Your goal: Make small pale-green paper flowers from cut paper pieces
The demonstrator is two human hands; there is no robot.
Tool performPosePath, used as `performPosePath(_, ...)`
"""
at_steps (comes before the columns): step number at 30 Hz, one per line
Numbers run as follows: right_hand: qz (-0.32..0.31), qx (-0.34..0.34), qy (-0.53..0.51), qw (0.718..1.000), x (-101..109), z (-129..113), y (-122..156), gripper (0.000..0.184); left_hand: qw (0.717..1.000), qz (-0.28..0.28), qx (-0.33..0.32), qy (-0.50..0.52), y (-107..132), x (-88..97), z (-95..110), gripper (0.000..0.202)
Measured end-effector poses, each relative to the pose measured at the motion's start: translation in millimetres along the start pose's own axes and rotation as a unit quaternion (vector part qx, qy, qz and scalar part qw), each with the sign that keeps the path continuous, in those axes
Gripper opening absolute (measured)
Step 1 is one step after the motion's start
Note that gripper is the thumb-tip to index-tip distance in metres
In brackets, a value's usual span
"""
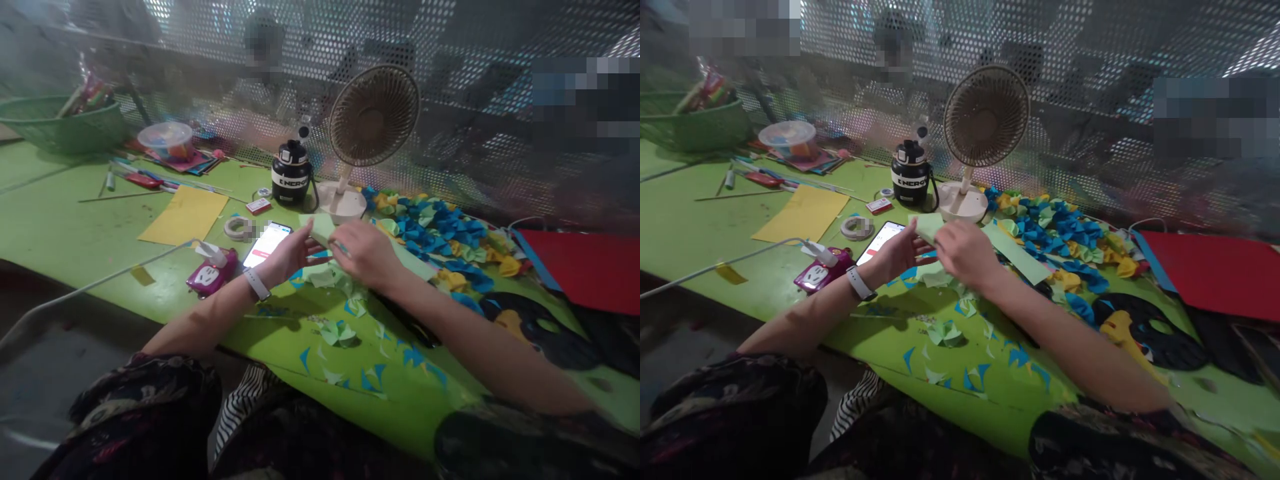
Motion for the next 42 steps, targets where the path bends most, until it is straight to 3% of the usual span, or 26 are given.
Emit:
performPosePath(2, 0.005, 0.061, 0.043, 0.997, 1, -28, 28, 0.022, 1.0, -0.009, -0.013, 0.0, 3, -4.6, -4, 0.029)
performPosePath(4, 0.031, 0.081, 0.051, 0.995, 4, -37, 49, 0.023, 1.0, -0.016, -0.01, -0.005, 5, -8.4, -11, 0.02)
performPosePath(9, 0.081, 0.071, 0.038, 0.993, 14, -19, 83, 0.038, 0.994, -0.104, 0.045, 0.009, 14, -26.9, -29, 0.014)
performPosePath(12, 0.106, 0.077, -0.008, 0.991, 20, -11, 98, 0.038, 0.981, -0.166, 0.101, 0.006, 22, -36.9, -39, 0.02)
performPosePath(15, 0.118, 0.038, -0.06, 0.99, 19, -7, 107, 0.035, 0.972, -0.208, 0.108, -0.007, 30, -45.4, -43, 0.023)
performPosePath(20, 0.15, -0.048, -0.104, 0.982, 16, -5, 117, 0.026, 0.983, -0.168, 0.07, -0.014, 33, -47.9, -44, 0.023)
performPosePath(25, 0.083, -0.003, -0.071, 0.994, 11, -16, 117, 0.031, 0.982, -0.159, 0.103, -0.011, 39, -49.0, -53, 0.017)
performPosePath(28, 0.111, -0.018, -0.111, 0.987, 15, -14, 118, 0.02, 0.981, -0.157, 0.116, 0.014, 39, -48.6, -56, 0.019)
performPosePath(31, 0.17, -0.105, -0.19, 0.961, 16, -4, 120, 0.013, 0.976, -0.18, 0.112, 0.043, 41, -52.0, -59, 0.031)
performPosePath(34, 0.2, -0.212, -0.282, 0.914, 7, 5, 124, 0.016, 0.973, -0.206, 0.096, 0.048, 44, -55.7, -61, 0.048)
performPosePath(38, 0.179, -0.274, -0.4, 0.856, -11, 5, 127, 0.027, 0.985, -0.169, 0.022, -0.023, 43, -49.6, -58, 0.04)
performPosePath(42, 0.135, -0.312, -0.451, 0.825, -23, 7, 129, 0.032, 0.987, -0.15, 0.019, -0.058, 42, -46.9, -61, 0.033)
Point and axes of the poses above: each hand's wrist, its own y-axis away from the middle knuckle, its own x-axis out of the back of the hand, z = x × y, the point moved 8 cm from there along -y, towards the middle knuckle, and after that the axes turned 1 degree about y, right-handed, at the moved point
